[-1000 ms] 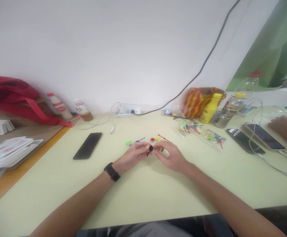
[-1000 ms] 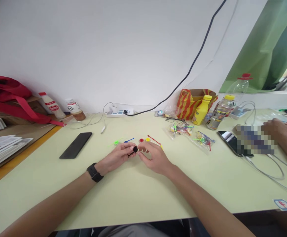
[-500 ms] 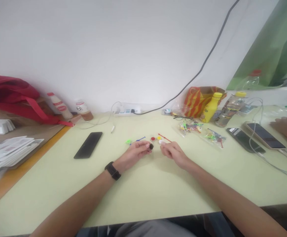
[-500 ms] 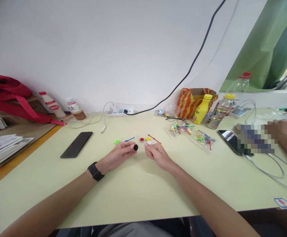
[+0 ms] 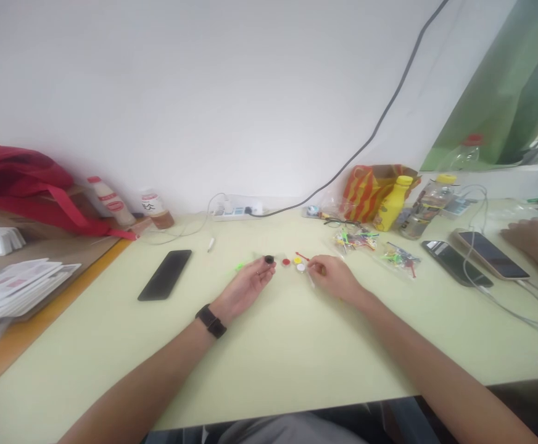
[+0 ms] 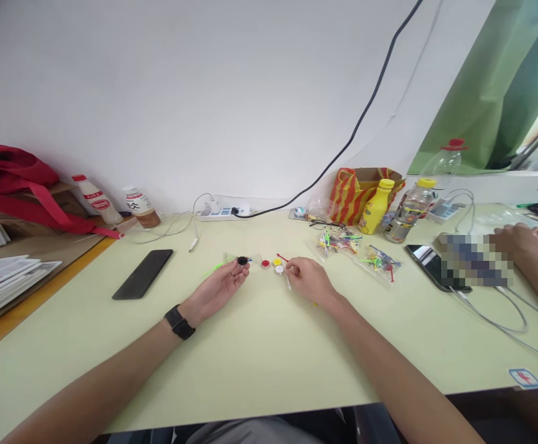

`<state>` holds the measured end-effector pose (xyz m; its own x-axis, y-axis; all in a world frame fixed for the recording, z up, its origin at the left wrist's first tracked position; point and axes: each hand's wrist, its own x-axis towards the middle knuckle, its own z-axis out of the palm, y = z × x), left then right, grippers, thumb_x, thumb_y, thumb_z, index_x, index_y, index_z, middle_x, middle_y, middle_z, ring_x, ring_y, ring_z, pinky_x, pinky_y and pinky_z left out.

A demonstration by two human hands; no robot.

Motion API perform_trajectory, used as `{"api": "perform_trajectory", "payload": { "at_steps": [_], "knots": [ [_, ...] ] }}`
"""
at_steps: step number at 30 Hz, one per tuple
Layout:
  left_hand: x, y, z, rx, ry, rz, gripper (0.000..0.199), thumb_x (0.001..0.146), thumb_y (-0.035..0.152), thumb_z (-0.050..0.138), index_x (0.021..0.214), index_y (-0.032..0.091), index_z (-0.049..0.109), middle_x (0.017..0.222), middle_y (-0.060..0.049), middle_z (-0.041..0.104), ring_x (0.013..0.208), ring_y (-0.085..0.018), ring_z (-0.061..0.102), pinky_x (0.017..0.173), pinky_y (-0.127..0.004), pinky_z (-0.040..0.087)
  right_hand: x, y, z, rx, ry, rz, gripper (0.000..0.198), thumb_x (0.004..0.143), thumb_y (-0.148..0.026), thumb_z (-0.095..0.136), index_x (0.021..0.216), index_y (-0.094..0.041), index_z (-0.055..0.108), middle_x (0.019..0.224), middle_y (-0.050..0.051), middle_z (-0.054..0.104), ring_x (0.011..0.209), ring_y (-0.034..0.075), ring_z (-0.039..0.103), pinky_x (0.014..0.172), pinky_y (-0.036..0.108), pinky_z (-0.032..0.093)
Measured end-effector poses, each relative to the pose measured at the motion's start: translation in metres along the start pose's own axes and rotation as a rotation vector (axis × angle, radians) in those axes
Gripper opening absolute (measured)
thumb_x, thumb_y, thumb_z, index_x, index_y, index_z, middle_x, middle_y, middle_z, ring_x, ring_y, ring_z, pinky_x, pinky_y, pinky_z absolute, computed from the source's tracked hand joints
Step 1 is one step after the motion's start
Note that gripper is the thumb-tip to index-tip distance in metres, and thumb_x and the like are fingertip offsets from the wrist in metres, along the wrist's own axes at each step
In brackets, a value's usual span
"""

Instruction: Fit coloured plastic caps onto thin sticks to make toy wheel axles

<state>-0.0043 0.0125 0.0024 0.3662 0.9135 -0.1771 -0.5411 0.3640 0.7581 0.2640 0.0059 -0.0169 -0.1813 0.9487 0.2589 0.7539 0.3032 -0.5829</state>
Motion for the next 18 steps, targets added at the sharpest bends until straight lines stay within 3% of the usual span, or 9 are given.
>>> {"api": "perform_trajectory", "payload": {
  "at_steps": [7,15,18],
  "knots": [
    [0.000,0.000,0.001,0.018,-0.002,0.021,0.015,0.098,0.017,0.066,0.107,0.009,0.076,0.115,-0.014,0.075,0.098,-0.013,0.071,0.094,-0.020,0.057,-0.002,0.000,0.001,-0.074,-0.018,-0.041,0.013,0.088,-0.017,0.057,0.088,-0.023,0.069,0.087,0.003,0.072,0.078,0.018,0.062,0.068,0.029,0.039],
    [0.000,0.000,0.000,0.050,-0.025,0.027,0.017,0.095,0.019,0.072,0.109,0.010,0.076,0.120,-0.014,0.075,0.107,-0.015,0.071,0.101,-0.021,0.055,0.000,-0.003,-0.009,0.012,0.203,-0.166,0.008,0.096,-0.024,0.052,0.091,-0.022,0.059,0.098,0.008,0.067,0.099,0.026,0.059,0.087,0.038,0.044],
    [-0.001,0.000,0.000,0.054,-0.027,0.033,0.017,0.095,0.019,0.072,0.109,0.010,0.076,0.122,-0.015,0.074,0.111,-0.015,0.070,0.103,-0.021,0.054,0.002,-0.001,-0.008,0.080,0.236,-0.136,0.010,0.099,-0.027,0.049,0.092,-0.023,0.055,0.094,0.007,0.066,0.093,0.025,0.059,0.085,0.039,0.045]
  ]
}}
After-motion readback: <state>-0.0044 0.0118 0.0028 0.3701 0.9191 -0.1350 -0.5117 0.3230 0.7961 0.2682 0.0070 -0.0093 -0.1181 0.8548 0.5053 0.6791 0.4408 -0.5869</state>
